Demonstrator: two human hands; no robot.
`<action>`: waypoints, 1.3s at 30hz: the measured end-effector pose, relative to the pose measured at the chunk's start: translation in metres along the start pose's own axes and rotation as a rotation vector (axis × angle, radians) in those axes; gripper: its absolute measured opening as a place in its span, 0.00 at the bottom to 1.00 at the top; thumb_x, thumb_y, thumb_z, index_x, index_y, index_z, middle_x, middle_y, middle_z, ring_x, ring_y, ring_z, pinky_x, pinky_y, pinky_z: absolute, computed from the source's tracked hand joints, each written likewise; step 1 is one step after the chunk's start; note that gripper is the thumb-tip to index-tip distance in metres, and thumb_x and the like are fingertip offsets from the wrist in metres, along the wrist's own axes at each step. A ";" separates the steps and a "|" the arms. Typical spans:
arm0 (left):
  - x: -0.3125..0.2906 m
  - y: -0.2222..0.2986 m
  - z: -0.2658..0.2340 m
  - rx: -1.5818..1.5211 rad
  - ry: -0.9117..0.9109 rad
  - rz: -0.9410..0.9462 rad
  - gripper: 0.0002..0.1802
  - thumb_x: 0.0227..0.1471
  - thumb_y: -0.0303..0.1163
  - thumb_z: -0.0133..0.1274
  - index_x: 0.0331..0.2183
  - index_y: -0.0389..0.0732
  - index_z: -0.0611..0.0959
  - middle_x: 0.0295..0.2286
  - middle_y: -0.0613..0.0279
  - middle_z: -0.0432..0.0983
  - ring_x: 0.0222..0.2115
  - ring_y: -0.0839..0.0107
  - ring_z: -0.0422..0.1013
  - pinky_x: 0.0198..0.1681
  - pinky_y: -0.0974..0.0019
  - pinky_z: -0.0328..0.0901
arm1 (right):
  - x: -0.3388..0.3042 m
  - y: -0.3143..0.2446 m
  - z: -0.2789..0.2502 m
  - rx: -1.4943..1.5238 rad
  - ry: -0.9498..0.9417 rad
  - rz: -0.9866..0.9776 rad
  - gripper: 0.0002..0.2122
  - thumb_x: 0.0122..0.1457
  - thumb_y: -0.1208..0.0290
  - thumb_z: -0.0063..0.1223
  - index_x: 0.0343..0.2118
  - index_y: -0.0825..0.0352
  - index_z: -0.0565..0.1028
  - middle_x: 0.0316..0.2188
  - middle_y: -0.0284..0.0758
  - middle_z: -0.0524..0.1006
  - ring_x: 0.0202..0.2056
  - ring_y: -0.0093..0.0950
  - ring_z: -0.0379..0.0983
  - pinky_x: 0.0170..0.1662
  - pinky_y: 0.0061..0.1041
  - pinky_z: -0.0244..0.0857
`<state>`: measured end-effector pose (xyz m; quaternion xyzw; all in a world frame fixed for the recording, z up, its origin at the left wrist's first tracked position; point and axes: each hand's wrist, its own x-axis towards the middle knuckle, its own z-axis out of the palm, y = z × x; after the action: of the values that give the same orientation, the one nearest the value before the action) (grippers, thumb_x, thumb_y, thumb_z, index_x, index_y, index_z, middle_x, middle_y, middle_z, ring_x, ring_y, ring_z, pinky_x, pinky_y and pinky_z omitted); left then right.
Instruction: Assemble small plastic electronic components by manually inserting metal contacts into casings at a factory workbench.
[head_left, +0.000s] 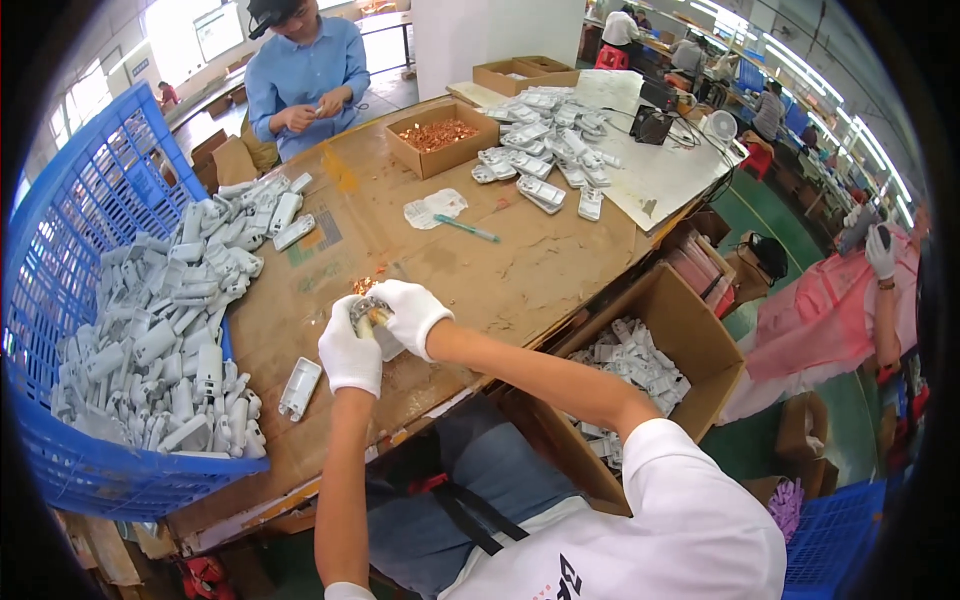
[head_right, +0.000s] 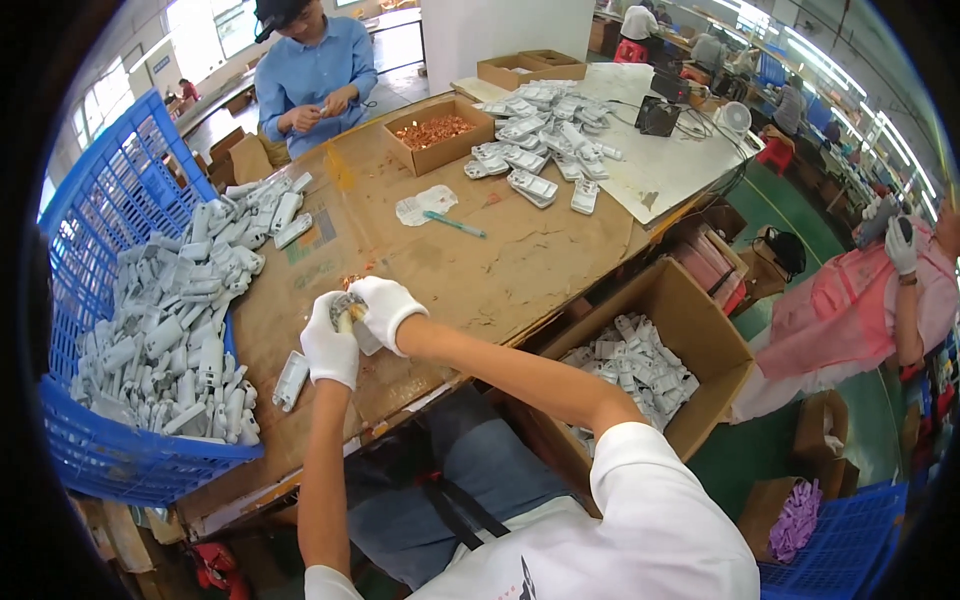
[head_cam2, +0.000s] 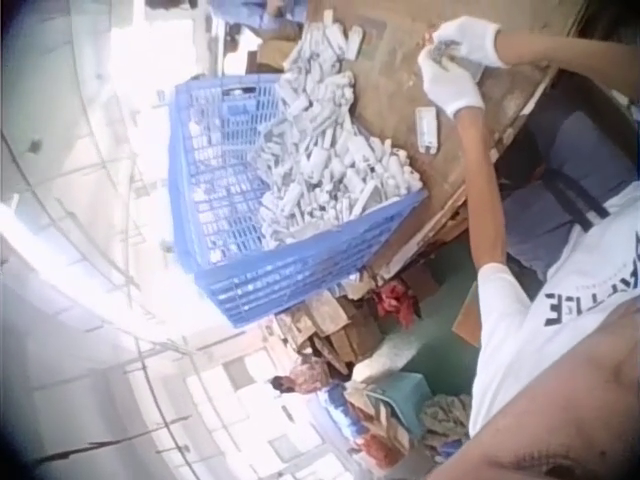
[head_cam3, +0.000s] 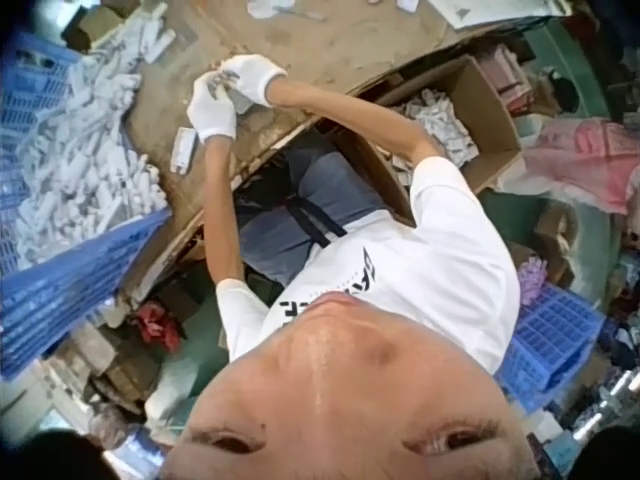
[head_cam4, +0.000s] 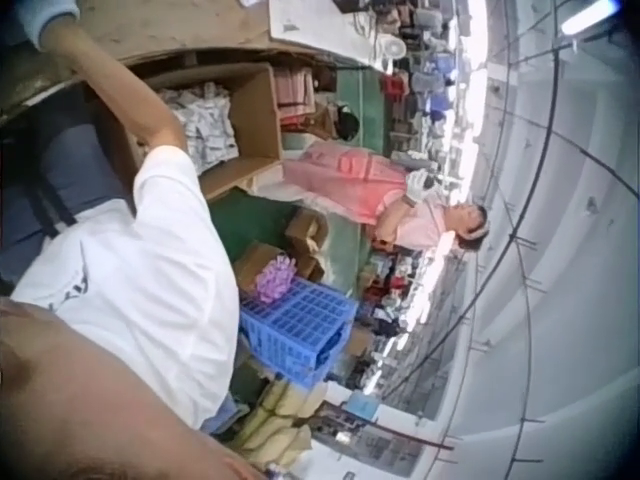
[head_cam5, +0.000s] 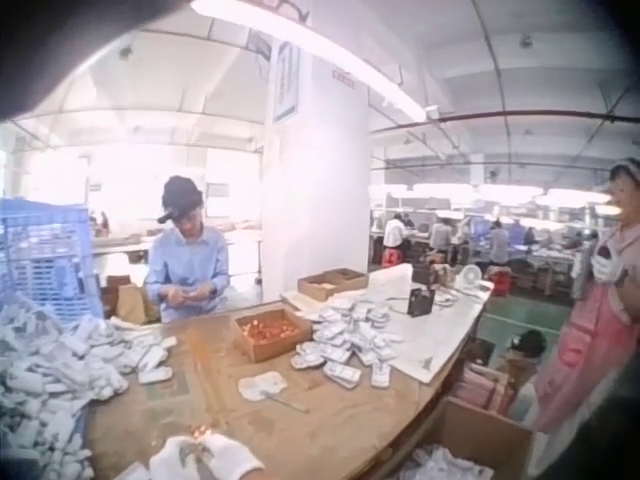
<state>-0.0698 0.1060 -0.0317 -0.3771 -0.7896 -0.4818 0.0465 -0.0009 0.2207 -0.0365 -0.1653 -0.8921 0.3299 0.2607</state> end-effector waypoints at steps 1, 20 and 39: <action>-0.002 0.000 0.001 0.033 0.016 -0.023 0.12 0.51 0.22 0.52 0.40 0.40 0.79 0.32 0.47 0.79 0.36 0.51 0.76 0.40 0.56 0.69 | -0.003 -0.001 0.003 0.059 -0.030 0.049 0.10 0.56 0.71 0.51 0.41 0.64 0.76 0.39 0.45 0.77 0.42 0.44 0.74 0.44 0.36 0.68; 0.012 0.010 -0.006 -0.131 0.038 -0.150 0.07 0.49 0.28 0.56 0.33 0.37 0.80 0.27 0.51 0.79 0.28 0.60 0.76 0.33 0.62 0.68 | -0.048 -0.021 0.011 -0.482 0.266 -0.299 0.27 0.48 0.74 0.57 0.53 0.71 0.65 0.49 0.46 0.67 0.41 0.37 0.71 0.39 0.32 0.72; 0.030 -0.041 -0.020 -0.542 0.022 -0.225 0.13 0.51 0.29 0.57 0.41 0.39 0.82 0.36 0.58 0.80 0.34 0.70 0.76 0.40 0.67 0.69 | 0.001 -0.019 0.011 0.053 -0.103 -0.140 0.26 0.51 0.75 0.58 0.56 0.63 0.67 0.46 0.45 0.75 0.44 0.40 0.75 0.46 0.31 0.70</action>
<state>-0.1234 0.0969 -0.0378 -0.2807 -0.6685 -0.6812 -0.1010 -0.0105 0.2015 -0.0303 -0.0781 -0.9047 0.3425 0.2413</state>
